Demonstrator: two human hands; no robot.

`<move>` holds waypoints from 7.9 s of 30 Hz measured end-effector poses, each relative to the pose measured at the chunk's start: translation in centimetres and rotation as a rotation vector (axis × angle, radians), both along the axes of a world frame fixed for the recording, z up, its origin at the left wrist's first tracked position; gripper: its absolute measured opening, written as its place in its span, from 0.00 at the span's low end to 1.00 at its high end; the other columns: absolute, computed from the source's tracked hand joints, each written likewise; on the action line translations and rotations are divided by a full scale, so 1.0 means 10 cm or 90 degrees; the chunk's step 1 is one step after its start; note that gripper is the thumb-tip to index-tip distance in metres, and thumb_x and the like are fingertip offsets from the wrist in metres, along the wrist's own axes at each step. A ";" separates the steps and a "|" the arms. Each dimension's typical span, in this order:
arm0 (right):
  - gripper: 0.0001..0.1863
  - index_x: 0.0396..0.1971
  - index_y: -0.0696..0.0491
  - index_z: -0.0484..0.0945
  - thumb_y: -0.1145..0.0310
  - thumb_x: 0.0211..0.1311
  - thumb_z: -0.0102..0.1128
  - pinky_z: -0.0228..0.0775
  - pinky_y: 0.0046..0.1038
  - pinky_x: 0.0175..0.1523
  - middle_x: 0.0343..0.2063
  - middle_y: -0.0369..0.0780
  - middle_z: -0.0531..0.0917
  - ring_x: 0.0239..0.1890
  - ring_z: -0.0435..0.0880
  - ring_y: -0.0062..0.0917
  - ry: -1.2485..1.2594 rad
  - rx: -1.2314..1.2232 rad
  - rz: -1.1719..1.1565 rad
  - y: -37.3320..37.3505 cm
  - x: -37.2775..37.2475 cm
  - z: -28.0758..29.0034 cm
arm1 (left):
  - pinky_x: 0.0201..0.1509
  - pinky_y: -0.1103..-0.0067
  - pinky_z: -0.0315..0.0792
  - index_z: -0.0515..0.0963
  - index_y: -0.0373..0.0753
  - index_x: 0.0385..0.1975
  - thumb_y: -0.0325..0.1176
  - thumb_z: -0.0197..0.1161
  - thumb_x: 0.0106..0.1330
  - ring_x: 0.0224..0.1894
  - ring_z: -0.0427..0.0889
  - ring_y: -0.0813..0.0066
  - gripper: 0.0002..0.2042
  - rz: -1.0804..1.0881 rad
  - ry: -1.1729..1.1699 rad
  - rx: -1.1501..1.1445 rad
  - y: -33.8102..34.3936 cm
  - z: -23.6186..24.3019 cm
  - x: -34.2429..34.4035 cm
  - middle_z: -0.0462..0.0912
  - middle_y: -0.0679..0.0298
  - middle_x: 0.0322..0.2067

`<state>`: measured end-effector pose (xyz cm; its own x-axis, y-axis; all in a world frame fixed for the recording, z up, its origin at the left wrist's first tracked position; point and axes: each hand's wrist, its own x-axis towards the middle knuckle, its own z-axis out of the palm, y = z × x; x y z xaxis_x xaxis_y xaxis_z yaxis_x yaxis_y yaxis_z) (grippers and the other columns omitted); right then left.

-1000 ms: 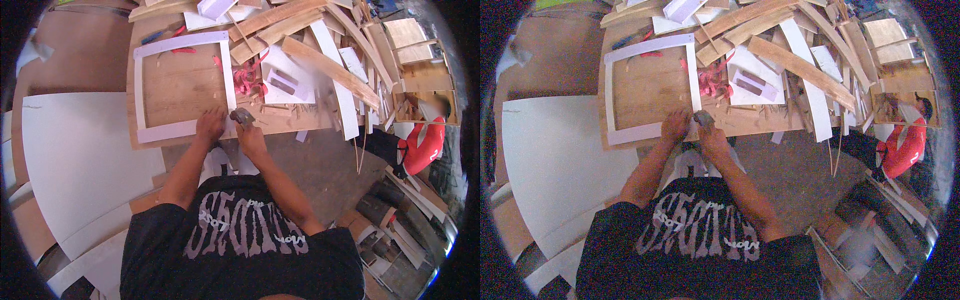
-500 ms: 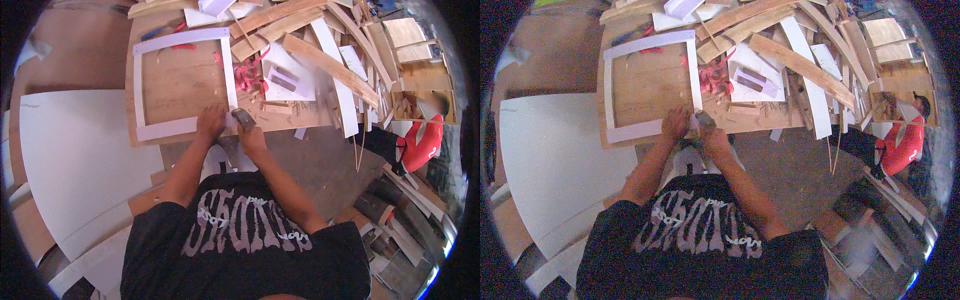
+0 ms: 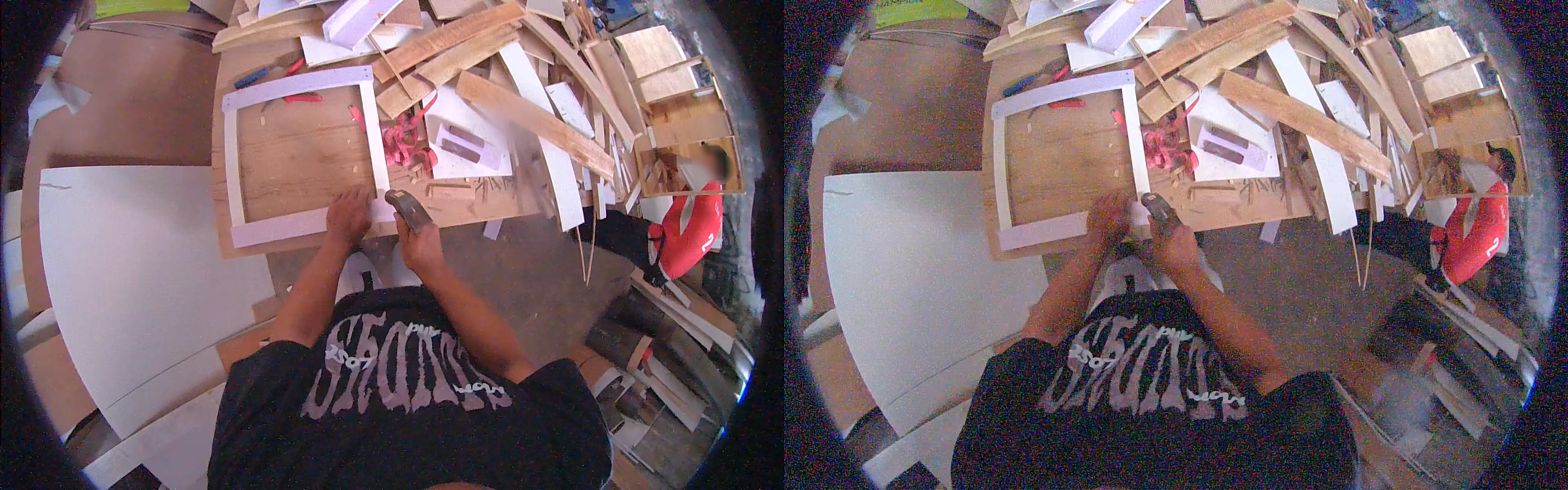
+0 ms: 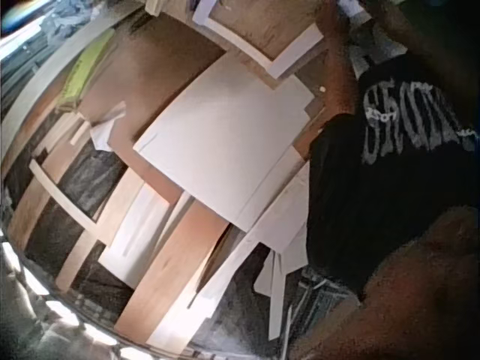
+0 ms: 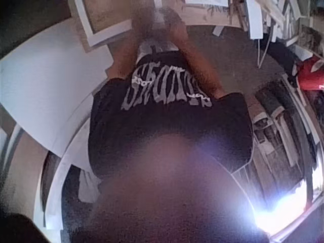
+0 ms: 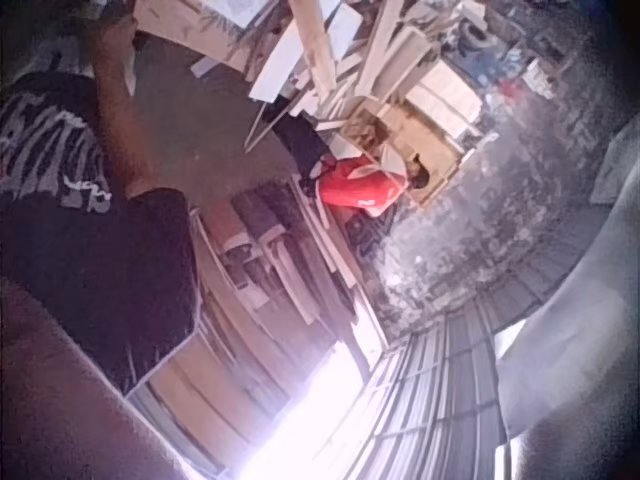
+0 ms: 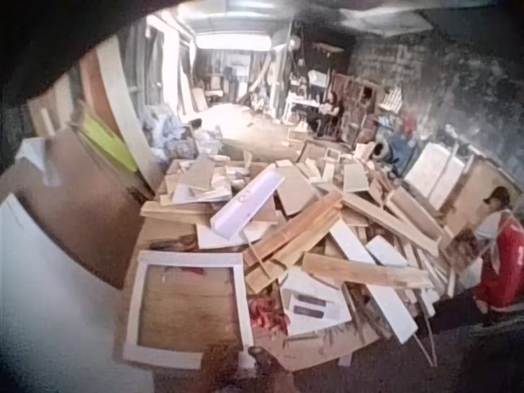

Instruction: The person constructs a wooden frame by aligning wooden pieces and hammering nails into the joints with a hammer, then picks up and holds the assembled frame.

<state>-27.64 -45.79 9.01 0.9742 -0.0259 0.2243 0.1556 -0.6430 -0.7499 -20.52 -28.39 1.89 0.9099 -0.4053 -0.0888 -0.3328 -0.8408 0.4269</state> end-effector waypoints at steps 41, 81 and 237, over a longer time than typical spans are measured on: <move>0.21 0.50 0.53 0.82 0.62 0.57 0.68 0.76 0.41 0.51 0.43 0.47 0.85 0.44 0.84 0.43 0.148 -0.133 0.063 -2.97 0.39 -0.29 | 0.77 0.52 0.47 0.59 0.26 0.69 0.50 0.65 0.66 0.75 0.48 0.38 0.41 0.662 -0.325 0.105 -0.61 -0.59 -0.67 0.48 0.36 0.73; 0.17 0.42 0.54 0.84 0.59 0.59 0.62 0.76 0.39 0.57 0.44 0.47 0.84 0.49 0.83 0.42 0.207 -0.378 0.068 -3.54 0.66 -0.49 | 0.75 0.55 0.49 0.72 0.41 0.61 0.33 0.68 0.61 0.74 0.55 0.46 0.26 -0.003 -0.123 -0.204 -3.40 0.17 -0.50 0.60 0.49 0.70; 0.15 0.47 0.52 0.79 0.65 0.60 0.64 0.73 0.44 0.51 0.42 0.47 0.84 0.48 0.82 0.44 0.215 -0.378 -0.155 -2.26 0.45 -0.50 | 0.43 0.77 0.81 0.80 0.29 0.43 0.26 0.62 0.70 0.36 0.85 0.75 0.08 0.497 0.254 -0.868 -0.61 0.84 -0.74 0.85 0.60 0.36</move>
